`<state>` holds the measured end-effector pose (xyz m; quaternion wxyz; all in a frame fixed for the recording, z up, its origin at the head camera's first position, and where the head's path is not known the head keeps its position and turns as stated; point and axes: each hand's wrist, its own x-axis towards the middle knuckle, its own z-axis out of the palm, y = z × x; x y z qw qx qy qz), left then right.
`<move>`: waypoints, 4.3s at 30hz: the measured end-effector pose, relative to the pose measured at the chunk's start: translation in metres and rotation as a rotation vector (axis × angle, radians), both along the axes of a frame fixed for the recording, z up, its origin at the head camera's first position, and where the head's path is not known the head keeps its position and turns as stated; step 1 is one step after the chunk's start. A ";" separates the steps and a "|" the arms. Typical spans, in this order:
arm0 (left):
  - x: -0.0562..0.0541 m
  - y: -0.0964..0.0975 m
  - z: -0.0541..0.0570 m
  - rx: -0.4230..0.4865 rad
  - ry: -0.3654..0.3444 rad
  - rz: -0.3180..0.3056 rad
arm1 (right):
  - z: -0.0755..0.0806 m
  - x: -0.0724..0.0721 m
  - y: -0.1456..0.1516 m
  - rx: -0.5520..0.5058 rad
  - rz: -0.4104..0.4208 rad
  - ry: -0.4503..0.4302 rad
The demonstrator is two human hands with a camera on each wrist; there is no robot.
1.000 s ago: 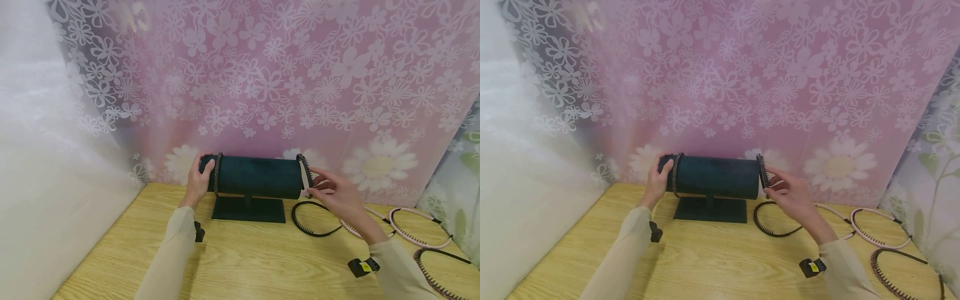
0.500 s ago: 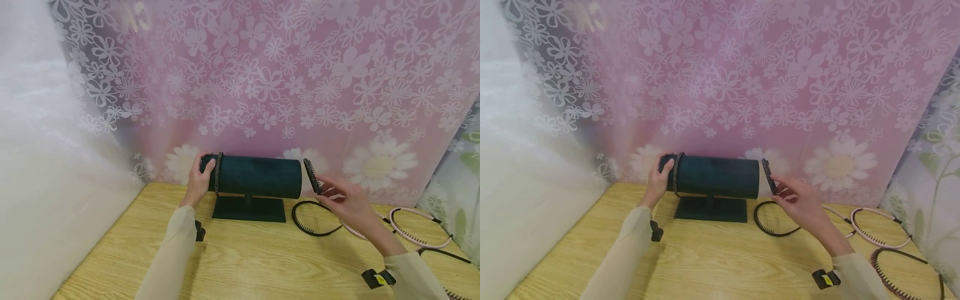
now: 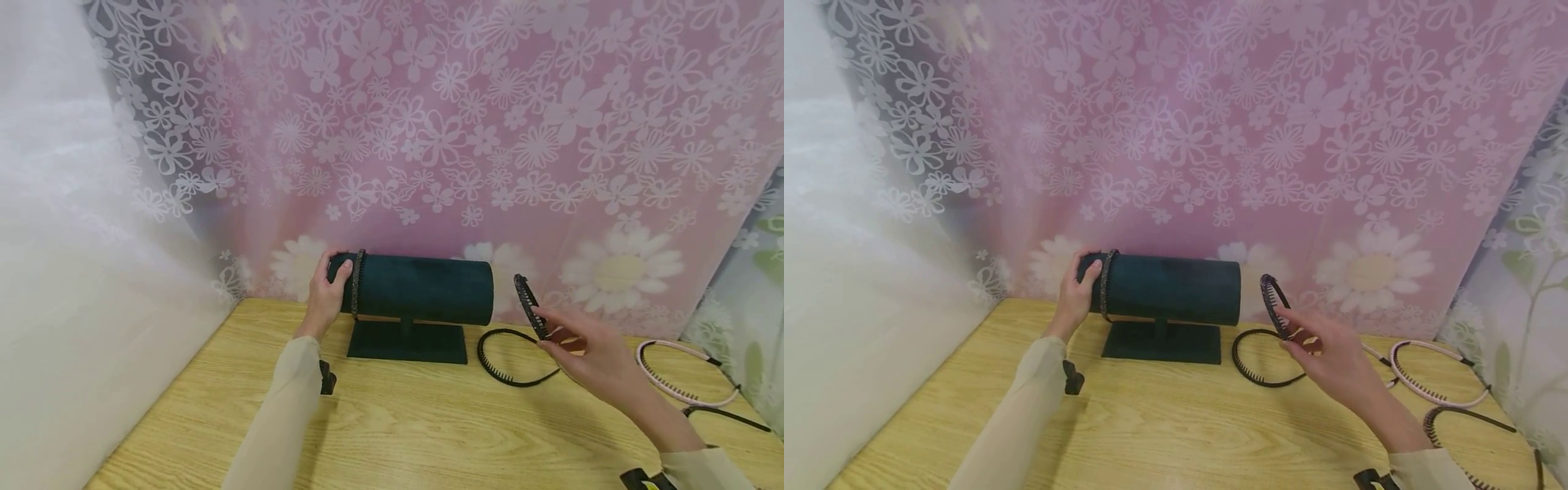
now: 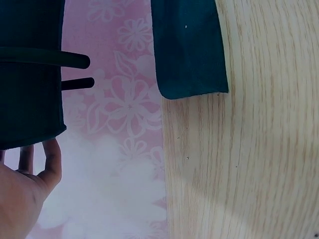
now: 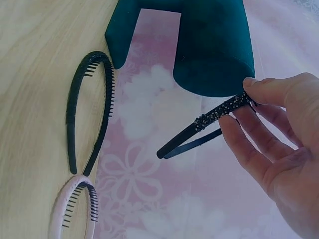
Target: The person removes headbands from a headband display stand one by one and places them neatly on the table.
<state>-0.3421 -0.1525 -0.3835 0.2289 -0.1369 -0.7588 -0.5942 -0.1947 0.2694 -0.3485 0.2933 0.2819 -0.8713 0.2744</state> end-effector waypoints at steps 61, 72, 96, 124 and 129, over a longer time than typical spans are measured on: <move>-0.003 0.000 -0.001 0.007 0.011 -0.006 | -0.078 0.063 0.105 0.258 -0.004 -0.283; -0.001 0.000 0.000 0.017 -0.006 -0.008 | -0.077 0.063 0.119 0.319 0.012 -0.641; -0.002 0.001 0.000 -0.010 0.000 0.004 | -0.095 0.054 0.132 0.292 0.237 -0.746; -0.003 0.001 0.000 0.006 0.014 -0.012 | -0.069 0.060 0.102 0.239 -0.362 -0.619; -0.002 0.001 0.000 0.004 0.012 -0.008 | -0.067 0.063 0.096 0.198 -0.386 -0.470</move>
